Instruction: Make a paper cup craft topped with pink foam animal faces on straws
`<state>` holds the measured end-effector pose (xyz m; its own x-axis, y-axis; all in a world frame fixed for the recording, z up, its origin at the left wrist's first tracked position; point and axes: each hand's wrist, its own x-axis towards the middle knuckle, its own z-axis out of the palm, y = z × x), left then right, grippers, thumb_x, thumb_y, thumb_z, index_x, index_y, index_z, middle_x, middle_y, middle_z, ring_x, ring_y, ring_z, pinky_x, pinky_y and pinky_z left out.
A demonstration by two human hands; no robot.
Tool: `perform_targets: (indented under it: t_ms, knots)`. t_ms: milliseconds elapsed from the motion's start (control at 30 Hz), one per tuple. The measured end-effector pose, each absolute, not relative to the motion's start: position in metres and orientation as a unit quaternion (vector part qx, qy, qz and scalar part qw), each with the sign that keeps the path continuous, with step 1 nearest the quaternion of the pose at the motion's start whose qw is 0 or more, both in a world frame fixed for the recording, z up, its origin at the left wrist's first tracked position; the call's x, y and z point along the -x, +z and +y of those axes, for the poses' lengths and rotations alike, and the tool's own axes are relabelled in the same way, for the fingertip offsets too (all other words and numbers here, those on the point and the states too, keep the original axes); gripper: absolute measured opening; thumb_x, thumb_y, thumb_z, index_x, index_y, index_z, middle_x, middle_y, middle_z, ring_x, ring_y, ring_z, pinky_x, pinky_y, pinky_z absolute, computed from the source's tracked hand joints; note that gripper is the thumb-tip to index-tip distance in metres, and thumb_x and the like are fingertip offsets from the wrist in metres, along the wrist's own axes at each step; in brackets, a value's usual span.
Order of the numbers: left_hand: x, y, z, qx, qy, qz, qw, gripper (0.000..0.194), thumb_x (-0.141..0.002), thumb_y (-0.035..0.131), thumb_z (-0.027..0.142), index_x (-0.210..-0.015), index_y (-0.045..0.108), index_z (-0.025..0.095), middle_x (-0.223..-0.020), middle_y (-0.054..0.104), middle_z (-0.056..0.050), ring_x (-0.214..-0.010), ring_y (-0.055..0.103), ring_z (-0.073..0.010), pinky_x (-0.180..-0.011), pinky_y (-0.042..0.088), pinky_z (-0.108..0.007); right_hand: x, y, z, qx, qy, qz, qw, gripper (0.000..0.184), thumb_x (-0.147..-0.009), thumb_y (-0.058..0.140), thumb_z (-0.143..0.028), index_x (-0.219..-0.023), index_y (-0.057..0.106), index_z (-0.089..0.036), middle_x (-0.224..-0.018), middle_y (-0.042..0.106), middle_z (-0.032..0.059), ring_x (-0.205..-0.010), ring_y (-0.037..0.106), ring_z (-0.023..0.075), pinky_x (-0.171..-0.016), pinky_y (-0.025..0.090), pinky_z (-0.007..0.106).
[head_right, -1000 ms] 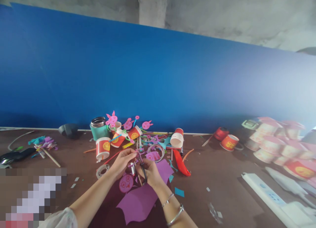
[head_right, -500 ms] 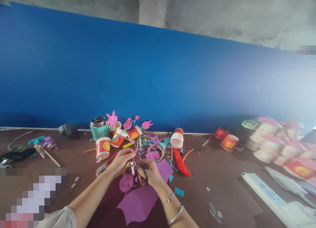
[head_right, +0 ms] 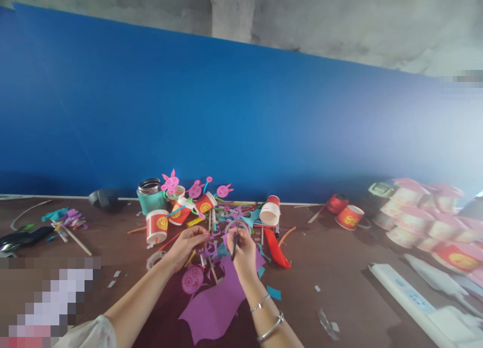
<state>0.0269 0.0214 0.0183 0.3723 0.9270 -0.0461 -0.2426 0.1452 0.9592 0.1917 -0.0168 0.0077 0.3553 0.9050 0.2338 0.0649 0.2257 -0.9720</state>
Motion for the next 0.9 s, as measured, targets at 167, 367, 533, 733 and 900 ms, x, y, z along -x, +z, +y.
perform_targets:
  t_ms: [167, 367, 533, 733, 900]
  knots:
    - [-0.028, 0.014, 0.020, -0.588, 0.334, 0.364, 0.640, 0.014, -0.070, 0.059, 0.030, -0.066, 0.057, 0.017, -0.042, 0.050, 0.006, -0.036, 0.040, -0.0056, -0.041, 0.026, -0.018, -0.216, 0.006, -0.010, 0.657, 0.152, -0.499, 0.544, 0.024, -0.071, 0.054, -0.027, -0.092, 0.058, -0.017, -0.077, 0.064, 0.0047, -0.070, 0.059, 0.0207, -0.067, 0.046, 0.032]
    - [-0.032, 0.015, 0.012, -0.680, 0.221, 0.370, 0.593, 0.012, -0.064, 0.055, 0.024, -0.057, 0.060, 0.016, -0.035, 0.045, 0.006, -0.032, 0.039, -0.0079, -0.038, 0.026, -0.020, -0.214, -0.005, -0.010, 0.640, 0.040, -0.650, 0.406, 0.038, -0.061, 0.049, -0.011, -0.097, 0.059, -0.019, -0.098, 0.066, 0.0069, -0.092, 0.055, 0.0261, -0.080, 0.043, 0.035]
    - [-0.032, 0.008, 0.013, -0.728, 0.179, 0.375, 0.545, 0.012, -0.057, 0.060, 0.020, -0.061, 0.071, 0.017, -0.052, 0.065, 0.001, -0.047, 0.053, -0.0118, -0.046, 0.034, -0.020, -0.212, -0.004, -0.012, 0.648, 0.030, -0.682, 0.338, 0.039, -0.059, 0.048, -0.005, -0.092, 0.060, -0.020, -0.087, 0.067, 0.0049, -0.086, 0.056, 0.0247, -0.075, 0.042, 0.032]
    - [-0.030, 0.004, 0.015, -0.768, 0.147, 0.376, 0.497, 0.026, -0.061, 0.051, 0.018, -0.073, 0.074, 0.017, -0.063, 0.071, -0.002, -0.053, 0.059, -0.0150, -0.047, 0.037, -0.021, -0.213, -0.008, -0.010, 0.643, 0.015, -0.679, 0.355, 0.039, -0.061, 0.050, -0.008, -0.098, 0.059, -0.019, -0.097, 0.066, 0.0072, -0.093, 0.055, 0.0256, -0.080, 0.042, 0.034]
    - [-0.033, 0.006, 0.017, -0.753, 0.202, 0.397, 0.484, 0.030, -0.067, 0.049, 0.019, -0.086, 0.072, 0.015, -0.054, 0.066, 0.000, -0.046, 0.054, -0.0131, -0.048, 0.037, -0.022, -0.211, -0.013, -0.009, 0.676, -0.006, -0.651, 0.346, 0.037, -0.067, 0.053, -0.016, -0.103, 0.057, -0.017, -0.100, 0.066, 0.0086, -0.094, 0.055, 0.0271, -0.082, 0.042, 0.038]
